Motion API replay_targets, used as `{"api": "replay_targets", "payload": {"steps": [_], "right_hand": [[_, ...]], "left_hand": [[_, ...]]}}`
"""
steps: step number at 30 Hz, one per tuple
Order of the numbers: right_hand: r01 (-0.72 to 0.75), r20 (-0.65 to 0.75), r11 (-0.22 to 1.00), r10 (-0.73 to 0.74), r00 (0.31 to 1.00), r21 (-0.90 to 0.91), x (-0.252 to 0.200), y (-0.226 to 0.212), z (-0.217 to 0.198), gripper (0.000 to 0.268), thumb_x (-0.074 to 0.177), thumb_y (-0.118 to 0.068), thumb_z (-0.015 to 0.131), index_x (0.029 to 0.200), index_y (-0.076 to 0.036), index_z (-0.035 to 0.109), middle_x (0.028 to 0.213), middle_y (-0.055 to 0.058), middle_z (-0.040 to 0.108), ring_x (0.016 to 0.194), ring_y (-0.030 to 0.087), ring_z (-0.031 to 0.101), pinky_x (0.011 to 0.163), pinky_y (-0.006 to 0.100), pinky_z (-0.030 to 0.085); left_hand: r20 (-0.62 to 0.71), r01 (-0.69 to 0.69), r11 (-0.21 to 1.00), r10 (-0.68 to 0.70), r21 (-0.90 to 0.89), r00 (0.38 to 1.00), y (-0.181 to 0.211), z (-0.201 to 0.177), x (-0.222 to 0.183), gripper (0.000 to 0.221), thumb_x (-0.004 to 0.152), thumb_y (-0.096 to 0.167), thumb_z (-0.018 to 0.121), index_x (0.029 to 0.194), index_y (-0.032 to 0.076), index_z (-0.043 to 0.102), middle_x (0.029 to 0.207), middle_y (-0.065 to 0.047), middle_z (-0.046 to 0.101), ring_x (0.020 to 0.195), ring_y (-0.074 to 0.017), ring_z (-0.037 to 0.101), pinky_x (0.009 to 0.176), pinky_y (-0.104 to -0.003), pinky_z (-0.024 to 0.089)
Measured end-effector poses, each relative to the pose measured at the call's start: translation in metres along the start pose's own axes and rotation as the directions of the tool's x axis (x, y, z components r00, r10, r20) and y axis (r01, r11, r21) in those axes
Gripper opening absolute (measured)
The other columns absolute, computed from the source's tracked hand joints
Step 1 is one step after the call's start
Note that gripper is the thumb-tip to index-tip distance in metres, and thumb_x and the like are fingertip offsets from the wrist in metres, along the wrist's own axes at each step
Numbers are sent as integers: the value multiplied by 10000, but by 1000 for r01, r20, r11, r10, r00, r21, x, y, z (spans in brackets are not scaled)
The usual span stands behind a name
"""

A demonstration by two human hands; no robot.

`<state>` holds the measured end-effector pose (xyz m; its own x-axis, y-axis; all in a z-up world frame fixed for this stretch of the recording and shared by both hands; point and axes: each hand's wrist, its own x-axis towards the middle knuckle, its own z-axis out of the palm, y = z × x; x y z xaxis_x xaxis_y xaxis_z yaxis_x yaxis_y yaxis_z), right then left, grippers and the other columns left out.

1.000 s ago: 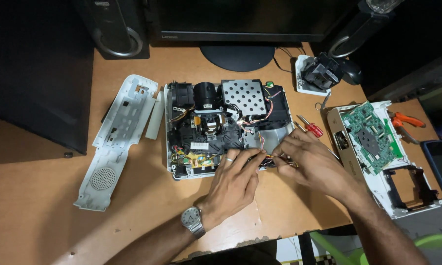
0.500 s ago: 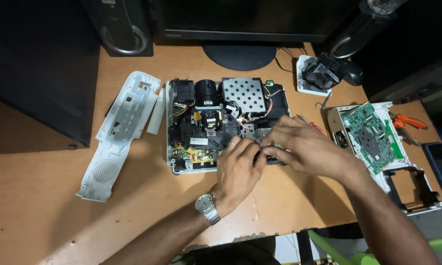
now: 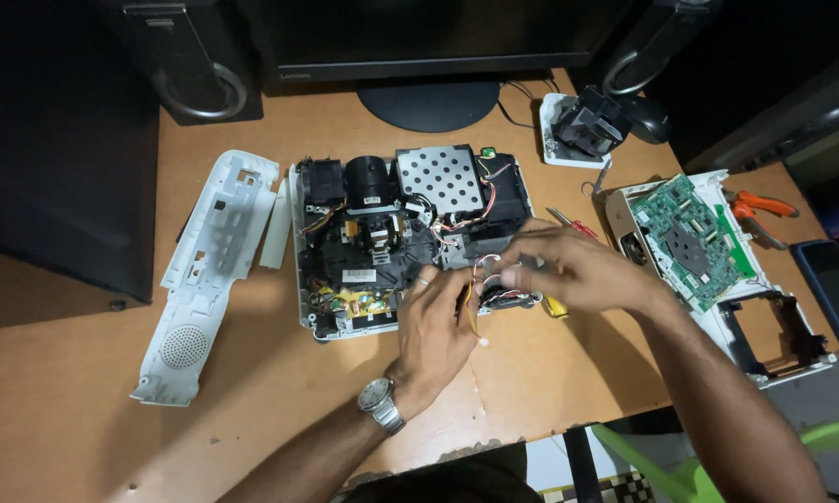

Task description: Disassembling a projector by carefully disconnecting internal wiring harnesses and removing small components using a screwdriver.

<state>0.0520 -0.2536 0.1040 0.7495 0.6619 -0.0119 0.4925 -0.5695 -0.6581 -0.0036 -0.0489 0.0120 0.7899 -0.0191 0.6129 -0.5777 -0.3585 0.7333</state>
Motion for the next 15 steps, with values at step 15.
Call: {"api": "replay_targets", "payload": {"steps": [15], "right_hand": [[319, -72, 827, -394, 916, -463, -28, -13, 25, 139, 1009, -180, 594, 943, -131, 706, 828, 11, 649, 994, 277, 612, 805, 364, 519]], "left_hand": [[-6, 109, 994, -109, -3, 994, 0, 2, 5, 76, 931, 142, 734, 960, 195, 781, 771, -10, 776, 740, -216, 690, 669, -307, 547]]}}
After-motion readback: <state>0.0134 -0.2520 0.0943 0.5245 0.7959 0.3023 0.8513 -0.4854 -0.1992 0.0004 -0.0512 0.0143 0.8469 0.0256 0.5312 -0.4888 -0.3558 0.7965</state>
